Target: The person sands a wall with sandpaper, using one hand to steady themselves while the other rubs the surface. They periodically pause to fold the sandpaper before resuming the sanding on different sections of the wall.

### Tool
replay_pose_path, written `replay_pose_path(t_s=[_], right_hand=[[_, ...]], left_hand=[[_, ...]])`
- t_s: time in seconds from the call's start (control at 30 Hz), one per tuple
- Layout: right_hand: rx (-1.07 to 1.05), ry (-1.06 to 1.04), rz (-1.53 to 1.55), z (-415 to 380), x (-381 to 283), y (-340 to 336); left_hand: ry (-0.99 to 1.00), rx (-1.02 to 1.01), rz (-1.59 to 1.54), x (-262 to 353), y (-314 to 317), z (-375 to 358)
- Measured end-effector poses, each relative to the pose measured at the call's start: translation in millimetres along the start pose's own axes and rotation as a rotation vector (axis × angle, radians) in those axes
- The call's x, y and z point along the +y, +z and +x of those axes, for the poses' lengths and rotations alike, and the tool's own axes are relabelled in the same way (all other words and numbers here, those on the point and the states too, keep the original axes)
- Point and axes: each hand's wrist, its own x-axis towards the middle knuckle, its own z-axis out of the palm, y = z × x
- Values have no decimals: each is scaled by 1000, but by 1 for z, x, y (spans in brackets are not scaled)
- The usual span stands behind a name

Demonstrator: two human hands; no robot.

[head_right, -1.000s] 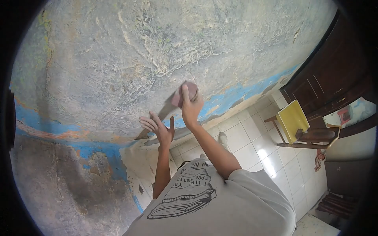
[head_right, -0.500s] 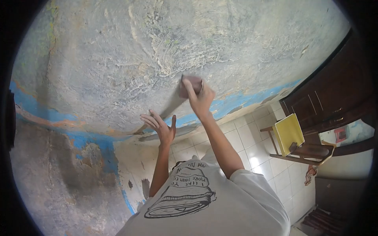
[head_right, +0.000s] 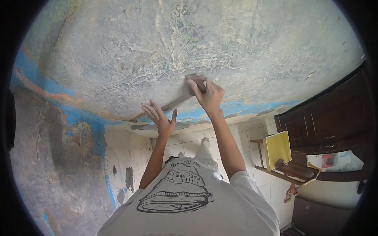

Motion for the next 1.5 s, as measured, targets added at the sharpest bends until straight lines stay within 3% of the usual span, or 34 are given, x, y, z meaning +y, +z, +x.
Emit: replay_pose_path(t_s=[0.17,0.37,0.57,0.67,0.83,1.03,1.17,1.3,1.4,1.43,1.5], right_hand=[[-81,-217,-146,22,-9,-14],[-132,-160,-124,17,8,-20],[-176,-257,-144,61,-40,-20],[-162,-304,-136,47,-10,-25],[-260,-448,-212,66,-30,-30],[-215,-388,-198,59,-13,-38],[-241,-543,-229,73,-32,-27],[-189,-433,-198,63,-20,-42],[-126,-166,-183,16,17,-52],[-58,-10,-175,-3,21,-48],[-46,537,312,-37,9,-45]], left_hand=[[31,71,-50,3,7,2],[-21,-13,37,-12,14,1],[-8,50,-4,-4,17,3],[-1,20,12,-7,13,1],[-14,-7,14,-8,10,1],[1,17,-2,-7,11,4],[-4,33,1,0,9,3],[25,39,-93,17,-12,1],[81,41,-247,33,-29,-8],[103,30,-314,37,-32,-12],[32,-101,-557,39,-34,-15]])
